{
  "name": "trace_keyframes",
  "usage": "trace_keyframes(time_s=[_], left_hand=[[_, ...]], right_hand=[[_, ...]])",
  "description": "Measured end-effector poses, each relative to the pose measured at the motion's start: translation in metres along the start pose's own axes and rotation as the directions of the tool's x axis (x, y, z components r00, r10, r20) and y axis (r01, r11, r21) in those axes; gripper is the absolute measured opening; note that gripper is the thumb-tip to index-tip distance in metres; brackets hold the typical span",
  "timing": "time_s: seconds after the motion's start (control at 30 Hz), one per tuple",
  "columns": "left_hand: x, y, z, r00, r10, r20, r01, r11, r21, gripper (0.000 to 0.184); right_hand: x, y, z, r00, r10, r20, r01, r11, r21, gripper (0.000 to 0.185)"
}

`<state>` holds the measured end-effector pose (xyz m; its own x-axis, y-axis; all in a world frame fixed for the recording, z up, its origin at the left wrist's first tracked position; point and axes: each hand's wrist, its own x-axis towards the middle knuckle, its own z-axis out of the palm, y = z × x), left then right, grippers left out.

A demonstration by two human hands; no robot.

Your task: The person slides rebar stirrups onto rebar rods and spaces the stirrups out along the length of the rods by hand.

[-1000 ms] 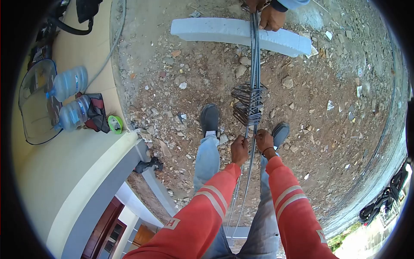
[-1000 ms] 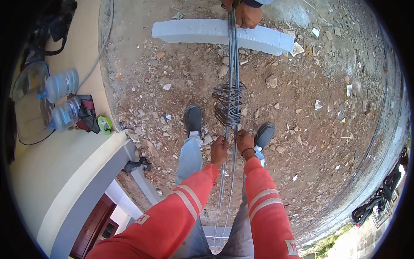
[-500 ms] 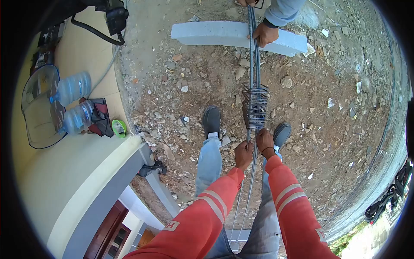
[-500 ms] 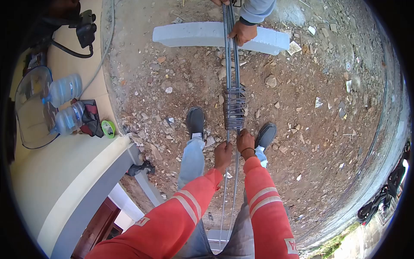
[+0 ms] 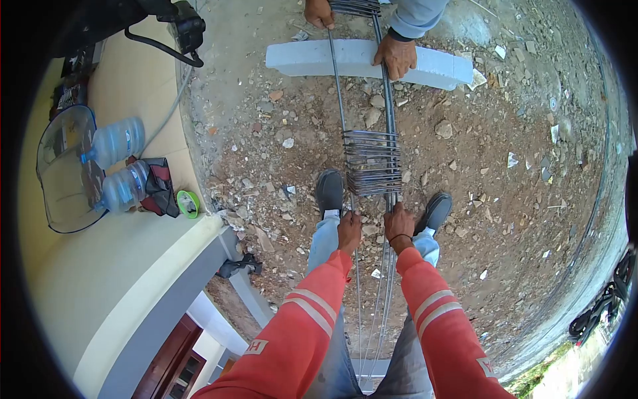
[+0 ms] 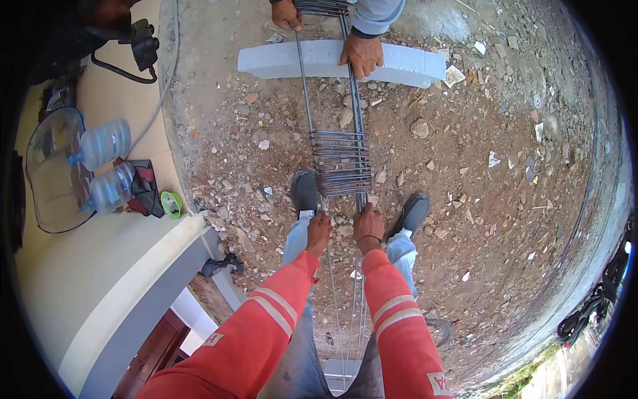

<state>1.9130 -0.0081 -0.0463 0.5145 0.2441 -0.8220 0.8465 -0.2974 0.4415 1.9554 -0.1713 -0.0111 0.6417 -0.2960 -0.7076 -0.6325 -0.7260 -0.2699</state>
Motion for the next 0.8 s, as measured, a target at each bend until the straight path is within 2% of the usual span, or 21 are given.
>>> trace_keyframes(time_s=[0.07,0.13,0.2,0.27,0.33,0.4,0.43,0.5,0.53,0.57,0.6,0.63,0.67,0.73,0.8], left_hand=[[0.008,0.002,0.0,1.0,0.007,-0.011,-0.008,0.999,-0.034,0.04],[0.005,0.016,-0.006,0.999,0.011,-0.04,-0.008,0.998,0.059,0.041],[0.0,0.019,-0.014,0.999,0.032,-0.037,-0.028,0.994,0.108,0.041],[-0.002,0.017,-0.018,0.996,0.093,-0.007,-0.092,0.99,0.106,0.039],[0.0,0.019,-0.017,0.997,0.073,0.024,-0.074,0.997,0.039,0.037],[0.004,0.016,-0.012,0.997,0.051,0.055,-0.049,0.998,-0.031,0.035],[0.01,0.011,-0.007,0.997,0.055,0.052,-0.052,0.997,-0.057,0.031],[0.012,0.018,-0.005,0.997,0.056,0.048,-0.052,0.995,-0.084,0.027],[0.002,0.042,-0.011,0.999,-0.022,0.047,0.025,0.998,-0.058,0.021],[-0.003,0.055,-0.016,0.994,-0.098,0.039,0.1,0.995,-0.032,0.021],[0.001,0.052,-0.017,0.995,-0.097,0.034,0.098,0.995,-0.029,0.021],[0.007,0.051,-0.016,0.986,0.081,-0.147,-0.075,0.996,0.043,0.032],[0.014,0.051,-0.014,0.914,0.265,-0.306,-0.231,0.962,0.142,0.047],[0.005,0.108,-0.031,0.778,0.547,-0.309,-0.501,0.837,0.22,0.068],[0.011,0.161,-0.034,0.68,0.664,-0.31,-0.609,0.748,0.264,0.073]], right_hand=[[-0.001,-0.003,-0.002,0.999,0.034,0.029,-0.033,0.999,-0.018,0.025],[0.002,-0.007,-0.001,0.996,-0.03,0.078,0.039,0.993,-0.108,0.025],[0.002,-0.013,-0.005,0.995,-0.025,0.096,0.036,0.992,-0.118,0.025],[0.002,-0.018,-0.011,0.992,-0.004,0.127,0.036,0.966,-0.255,0.025],[-0.001,-0.016,-0.02,0.992,0.02,0.126,0.014,0.966,-0.259,0.029],[-0.002,-0.011,-0.026,0.987,0.131,0.09,-0.112,0.975,-0.192,0.045],[-0.002,-0.004,-0.025,0.987,0.131,0.088,-0.111,0.974,-0.195,0.045],[0.001,0.013,-0.019,0.999,0.02,0.051,-0.02,1.0,-0.007,0.055],[0.004,0.026,-0.011,0.998,0.022,0.055,-0.021,1.0,-0.008,0.055],[0.009,0.037,0.0,0.997,-0.052,0.062,0.048,0.997,0.065,0.057],[0.011,0.039,0.003,0.99,-0.126,0.059,0.117,0.983,0.14,0.06],[0.013,0.042,0.004,0.983,-0.116,0.141,0.091,0.981,0.173,0.064],[0.016,0.043,0.007,0.984,-0.12,0.135,0.095,0.979,0.178,0.064],[0.015,0.046,0.013,0.965,-0.173,0.196,0.105,0.944,0.313,0.065],[0.014,0.04,0.014,0.966,-0.176,0.187,0.113,0.945,0.307,0.064]])
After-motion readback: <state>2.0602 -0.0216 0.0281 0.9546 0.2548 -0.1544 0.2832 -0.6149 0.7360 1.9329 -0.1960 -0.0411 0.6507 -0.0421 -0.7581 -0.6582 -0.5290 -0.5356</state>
